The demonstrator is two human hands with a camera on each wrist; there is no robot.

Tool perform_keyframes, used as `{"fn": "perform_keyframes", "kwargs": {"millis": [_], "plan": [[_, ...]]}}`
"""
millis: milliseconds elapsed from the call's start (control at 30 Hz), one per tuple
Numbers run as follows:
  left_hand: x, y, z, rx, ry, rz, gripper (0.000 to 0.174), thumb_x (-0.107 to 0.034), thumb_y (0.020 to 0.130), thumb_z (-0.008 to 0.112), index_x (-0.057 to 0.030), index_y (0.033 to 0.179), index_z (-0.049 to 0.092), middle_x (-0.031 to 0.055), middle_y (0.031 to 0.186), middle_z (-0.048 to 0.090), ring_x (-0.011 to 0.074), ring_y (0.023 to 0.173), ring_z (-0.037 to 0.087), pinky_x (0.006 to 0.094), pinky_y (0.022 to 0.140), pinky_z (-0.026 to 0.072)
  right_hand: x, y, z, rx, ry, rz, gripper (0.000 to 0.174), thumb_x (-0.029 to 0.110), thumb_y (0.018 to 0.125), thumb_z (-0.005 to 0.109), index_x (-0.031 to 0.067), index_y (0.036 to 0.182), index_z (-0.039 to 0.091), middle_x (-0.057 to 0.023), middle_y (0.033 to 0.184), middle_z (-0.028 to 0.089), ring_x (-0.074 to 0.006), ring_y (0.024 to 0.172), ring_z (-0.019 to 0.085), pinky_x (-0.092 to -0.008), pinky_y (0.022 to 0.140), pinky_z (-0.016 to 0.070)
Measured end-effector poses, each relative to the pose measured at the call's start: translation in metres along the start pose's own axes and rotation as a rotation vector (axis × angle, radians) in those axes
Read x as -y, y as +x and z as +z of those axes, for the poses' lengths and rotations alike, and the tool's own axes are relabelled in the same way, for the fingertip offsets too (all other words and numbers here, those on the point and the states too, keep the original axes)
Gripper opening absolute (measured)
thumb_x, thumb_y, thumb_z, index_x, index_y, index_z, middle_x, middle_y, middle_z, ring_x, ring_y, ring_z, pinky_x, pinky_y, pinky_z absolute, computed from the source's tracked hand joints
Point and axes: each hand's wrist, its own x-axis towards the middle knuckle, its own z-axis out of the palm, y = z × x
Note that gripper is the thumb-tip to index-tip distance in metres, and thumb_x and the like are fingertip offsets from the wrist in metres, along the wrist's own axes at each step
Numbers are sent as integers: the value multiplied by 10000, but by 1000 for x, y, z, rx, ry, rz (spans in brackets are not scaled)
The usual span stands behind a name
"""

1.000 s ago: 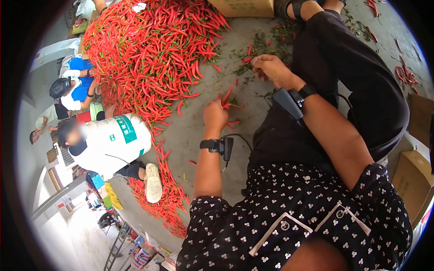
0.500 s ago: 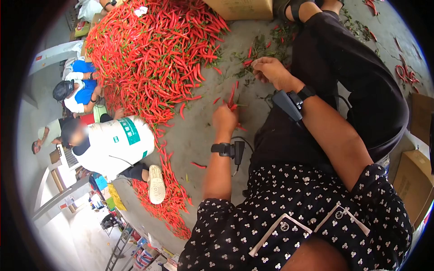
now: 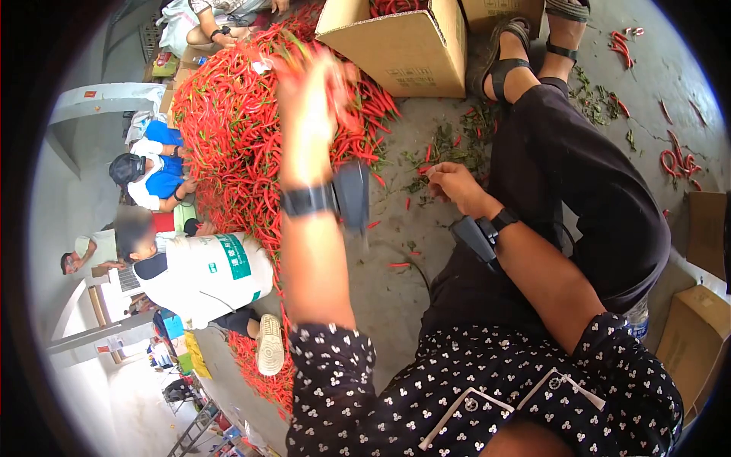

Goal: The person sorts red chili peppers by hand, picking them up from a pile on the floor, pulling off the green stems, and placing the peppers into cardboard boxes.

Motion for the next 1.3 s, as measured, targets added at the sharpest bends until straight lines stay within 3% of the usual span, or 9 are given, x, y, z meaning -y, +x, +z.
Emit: {"fn": "perform_keyframes", "kwargs": {"millis": [67,133,200,267,400,733,1000,1133,1300], "plan": [[-36,52,17,6,51,77,170,-184,836,568,-29,903,546,27,764,575,104,647,561,230,552,458,-1,0,-2,-5,-6,14,135,175,821,507,50,845,549,-21,645,540,-100,555,490,-241,463,360],[-59,36,46,352,268,372,582,-59,848,495,-91,1362,222,167,1346,283,294,1067,483,393,833,464,0,-1,-5,11,0,-33,142,180,822,505,53,866,548,-17,653,536,-101,563,492,-248,467,361],[-50,53,31,152,107,186,410,-91,826,497,-59,1228,419,195,1207,435,322,935,546,397,781,464,0,2,-7,39,2,-41,150,181,822,509,51,886,548,-16,671,537,-104,573,497,-248,470,362],[-20,38,13,-28,106,110,306,-217,826,588,-6,1034,511,30,877,573,146,775,585,261,681,479,0,2,-6,68,16,-46,160,182,822,513,50,906,549,-16,688,539,-107,583,502,-248,474,364],[73,-36,-58,-47,600,-264,144,-183,814,587,-46,857,602,3,640,585,83,576,542,232,509,425,1,-3,2,114,-85,47,184,173,828,506,66,972,545,-10,773,557,-103,636,525,-239,516,375],[216,-96,-86,-80,1235,-321,285,-278,715,627,5,748,630,183,696,610,332,691,596,404,646,457,-1,6,-4,10,-116,4,202,201,818,526,51,948,566,-19,750,561,-96,603,511,-244,501,368],[187,-151,-105,-255,420,-520,98,-83,742,552,5,705,529,66,595,561,91,509,502,280,447,378,-6,15,-2,-88,-51,22,108,164,824,518,85,887,554,-9,739,550,-99,580,517,-242,479,372],[187,-157,-62,30,1034,-312,143,-117,736,569,8,718,502,159,633,555,289,553,533,361,526,414,-7,17,-8,-235,76,-110,187,137,812,529,22,956,559,-23,686,544,-106,580,504,-242,497,376],[194,-138,-32,177,1078,-205,145,-124,711,591,-7,717,506,192,666,552,372,651,541,405,580,424,5,7,-17,-395,160,-147,171,123,808,535,20,943,559,-27,660,533,-101,530,488,-235,442,357]]}}
